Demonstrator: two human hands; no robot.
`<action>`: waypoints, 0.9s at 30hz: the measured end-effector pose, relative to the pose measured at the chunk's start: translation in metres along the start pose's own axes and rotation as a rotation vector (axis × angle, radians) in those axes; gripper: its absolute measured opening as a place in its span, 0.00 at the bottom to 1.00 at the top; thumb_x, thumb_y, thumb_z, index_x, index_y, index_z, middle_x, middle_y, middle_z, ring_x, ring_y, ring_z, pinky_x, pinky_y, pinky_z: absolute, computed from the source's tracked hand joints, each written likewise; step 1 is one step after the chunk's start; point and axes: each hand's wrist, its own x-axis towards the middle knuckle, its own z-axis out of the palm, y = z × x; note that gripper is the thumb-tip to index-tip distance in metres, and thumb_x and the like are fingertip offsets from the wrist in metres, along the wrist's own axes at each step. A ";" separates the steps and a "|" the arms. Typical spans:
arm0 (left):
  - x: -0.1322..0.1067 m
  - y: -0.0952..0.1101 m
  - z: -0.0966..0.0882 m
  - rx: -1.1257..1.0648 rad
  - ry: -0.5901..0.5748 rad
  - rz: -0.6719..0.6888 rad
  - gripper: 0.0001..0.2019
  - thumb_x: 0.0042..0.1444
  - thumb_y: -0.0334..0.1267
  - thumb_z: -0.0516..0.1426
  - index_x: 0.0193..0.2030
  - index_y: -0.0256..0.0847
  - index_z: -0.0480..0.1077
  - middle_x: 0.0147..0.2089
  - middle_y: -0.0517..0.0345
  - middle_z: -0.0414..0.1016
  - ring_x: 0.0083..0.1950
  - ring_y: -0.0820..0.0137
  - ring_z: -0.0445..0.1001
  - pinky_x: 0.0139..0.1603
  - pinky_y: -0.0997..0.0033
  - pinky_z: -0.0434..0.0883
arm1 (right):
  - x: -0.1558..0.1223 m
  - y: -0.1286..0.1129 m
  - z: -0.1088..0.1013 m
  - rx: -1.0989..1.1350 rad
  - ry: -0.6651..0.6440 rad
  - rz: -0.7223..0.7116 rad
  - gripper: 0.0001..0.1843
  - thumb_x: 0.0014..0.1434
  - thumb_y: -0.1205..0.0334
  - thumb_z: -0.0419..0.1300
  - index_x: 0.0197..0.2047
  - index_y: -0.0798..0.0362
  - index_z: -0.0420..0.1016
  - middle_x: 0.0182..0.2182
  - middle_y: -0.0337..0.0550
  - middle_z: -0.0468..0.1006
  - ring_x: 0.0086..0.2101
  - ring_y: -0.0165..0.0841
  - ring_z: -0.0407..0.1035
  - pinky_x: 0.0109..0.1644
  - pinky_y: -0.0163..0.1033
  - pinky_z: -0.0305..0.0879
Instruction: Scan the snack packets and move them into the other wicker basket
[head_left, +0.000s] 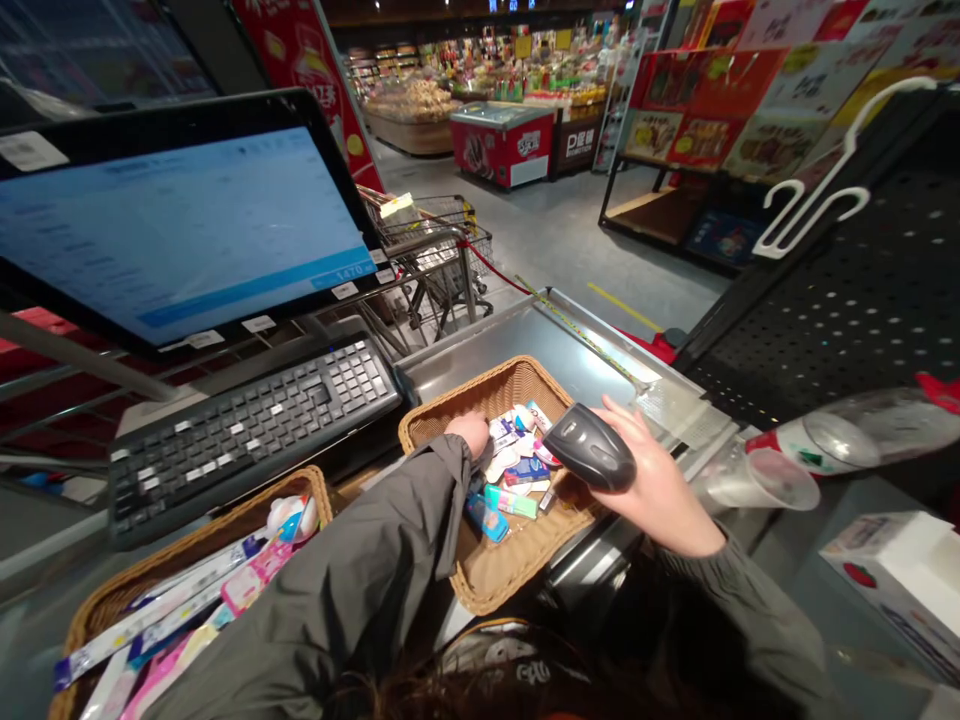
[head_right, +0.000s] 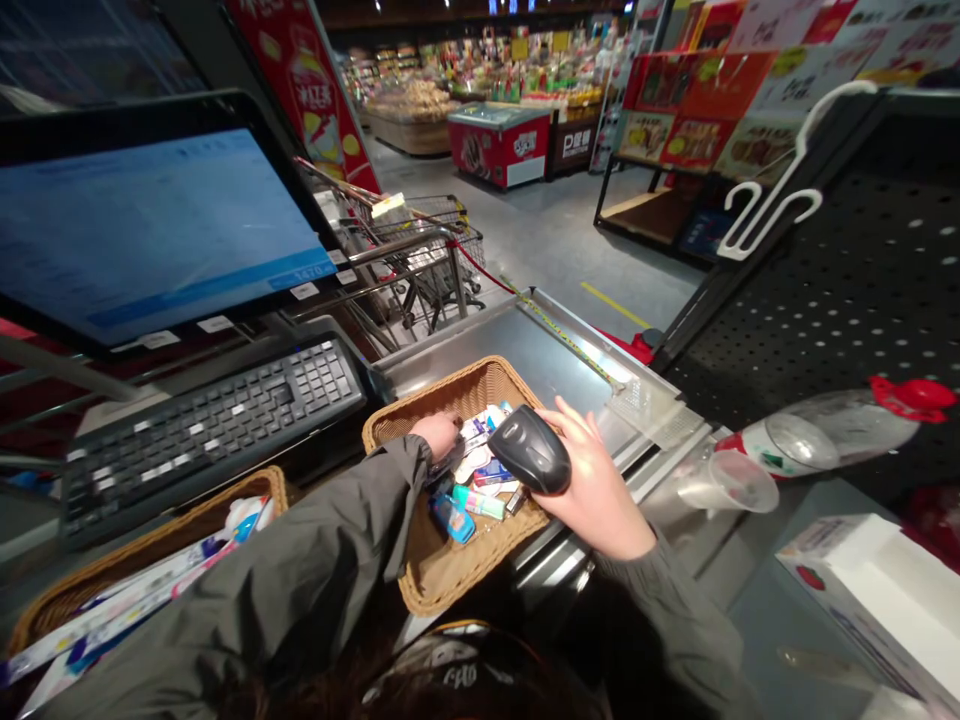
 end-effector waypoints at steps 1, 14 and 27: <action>0.002 0.001 0.003 -0.007 -0.007 -0.022 0.12 0.61 0.34 0.56 0.48 0.33 0.73 0.51 0.44 0.75 0.50 0.61 0.75 0.49 0.61 0.73 | 0.001 0.001 0.000 0.005 -0.007 0.009 0.34 0.54 0.59 0.62 0.62 0.46 0.59 0.61 0.50 0.68 0.67 0.51 0.50 0.69 0.67 0.41; 0.008 0.007 0.022 0.003 0.072 -0.032 0.16 0.63 0.30 0.47 0.45 0.35 0.76 0.66 0.42 0.63 0.61 0.54 0.66 0.54 0.57 0.68 | 0.012 0.002 0.004 0.026 -0.038 0.007 0.36 0.52 0.60 0.63 0.63 0.44 0.58 0.61 0.49 0.68 0.67 0.50 0.50 0.68 0.69 0.42; 0.015 0.007 0.045 -0.055 0.130 0.136 0.22 0.64 0.34 0.46 0.64 0.37 0.64 0.72 0.48 0.55 0.72 0.62 0.52 0.67 0.59 0.55 | 0.005 -0.006 0.001 0.035 -0.019 -0.021 0.34 0.53 0.60 0.63 0.62 0.43 0.58 0.61 0.49 0.69 0.67 0.50 0.51 0.68 0.70 0.44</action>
